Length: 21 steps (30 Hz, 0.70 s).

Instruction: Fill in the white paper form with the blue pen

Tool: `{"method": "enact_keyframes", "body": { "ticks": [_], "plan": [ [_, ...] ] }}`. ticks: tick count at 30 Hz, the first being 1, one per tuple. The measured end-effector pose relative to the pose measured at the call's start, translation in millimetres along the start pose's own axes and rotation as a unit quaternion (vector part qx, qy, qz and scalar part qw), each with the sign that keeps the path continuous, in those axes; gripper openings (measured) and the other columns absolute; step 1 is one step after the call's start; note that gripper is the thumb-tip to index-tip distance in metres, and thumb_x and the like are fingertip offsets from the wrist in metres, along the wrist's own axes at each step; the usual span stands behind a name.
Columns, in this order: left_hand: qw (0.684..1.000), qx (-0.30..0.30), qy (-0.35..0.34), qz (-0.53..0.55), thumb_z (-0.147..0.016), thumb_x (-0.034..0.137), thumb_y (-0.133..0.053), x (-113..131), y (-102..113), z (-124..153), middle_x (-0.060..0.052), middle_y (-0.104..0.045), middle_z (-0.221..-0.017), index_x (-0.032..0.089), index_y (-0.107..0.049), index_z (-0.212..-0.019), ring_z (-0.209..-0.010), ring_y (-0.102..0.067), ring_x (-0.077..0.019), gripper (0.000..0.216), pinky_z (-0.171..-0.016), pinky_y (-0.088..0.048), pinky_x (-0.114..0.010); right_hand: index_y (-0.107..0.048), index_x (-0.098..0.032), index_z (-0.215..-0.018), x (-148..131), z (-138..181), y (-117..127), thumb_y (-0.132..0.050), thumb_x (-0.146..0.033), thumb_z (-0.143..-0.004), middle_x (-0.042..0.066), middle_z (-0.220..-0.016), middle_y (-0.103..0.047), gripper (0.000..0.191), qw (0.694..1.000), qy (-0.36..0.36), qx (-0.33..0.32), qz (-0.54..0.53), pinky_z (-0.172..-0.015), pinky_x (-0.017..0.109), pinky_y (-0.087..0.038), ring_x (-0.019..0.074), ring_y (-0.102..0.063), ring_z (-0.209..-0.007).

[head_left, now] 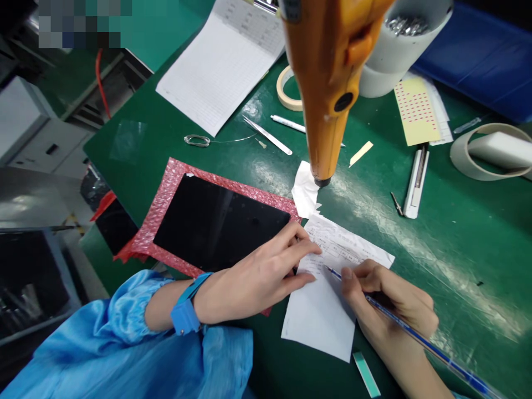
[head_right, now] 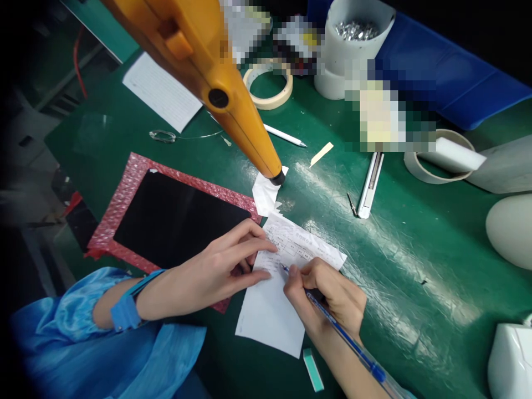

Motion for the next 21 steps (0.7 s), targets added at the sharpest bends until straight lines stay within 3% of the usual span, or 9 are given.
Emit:
{"method": "enact_keyframes", "body": {
  "ticks": [3, 5, 11, 21],
  "plan": [
    [1.000, 0.009, -0.001, -0.002, -0.102, 0.006, -0.078, -0.3, -1.9, 1.4, -0.006, -0.053, -0.127, 0.015, -0.059, -0.137, -0.098, -0.064, -0.0138, 0.041, -0.078, -0.061, -0.021, -0.056, -0.025, -0.077, 0.2, -0.3, 0.4, -0.077, -0.008, -0.101, -0.006, -0.069, -0.062, 0.035, 1.000, -0.003, 0.001, 0.002, -0.046, 0.023, -0.039, 0.0077, -0.052, -0.050],
    [1.000, 0.010, 0.001, -0.005, -0.102, 0.005, -0.077, -0.7, -3.0, 1.7, -0.005, -0.052, -0.126, 0.017, -0.057, -0.137, -0.093, -0.062, -0.0125, 0.042, -0.078, -0.061, -0.021, -0.057, -0.024, -0.077, 0.4, -0.3, 0.1, -0.077, -0.008, -0.101, -0.006, -0.069, -0.062, 0.035, 1.000, -0.004, 0.004, 0.000, -0.046, 0.022, -0.039, 0.0075, -0.052, -0.050],
    [1.000, 0.004, 0.004, -0.008, -0.104, 0.006, -0.074, -3.3, -4.3, 0.7, -0.004, -0.052, -0.126, 0.023, -0.051, -0.142, -0.082, -0.056, -0.0115, 0.048, -0.091, -0.067, -0.030, -0.056, -0.025, -0.076, 1.5, 1.1, -1.0, -0.076, -0.009, -0.102, -0.006, -0.069, -0.062, 0.036, 1.000, -0.006, 0.004, 0.004, -0.044, 0.023, -0.037, 0.0069, -0.050, -0.049],
    [1.000, -0.011, 0.002, 0.000, -0.110, 0.011, -0.068, -0.2, -2.0, 0.8, -0.005, -0.061, -0.122, 0.020, -0.051, -0.149, -0.092, -0.066, -0.0162, 0.043, -0.116, -0.063, -0.042, -0.057, -0.025, -0.076, 1.5, 0.9, -0.8, -0.077, -0.012, -0.103, -0.006, -0.068, -0.064, 0.036, 1.000, -0.008, 0.004, 0.009, -0.044, 0.023, -0.040, 0.0080, -0.054, -0.048]
  ]
}}
Point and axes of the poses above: each hand's wrist, its own z-axis away from the middle knuckle, its own y-axis out of the back of the hand, x = y × z, the point moved 1 cm from there along -z, towards the middle knuckle
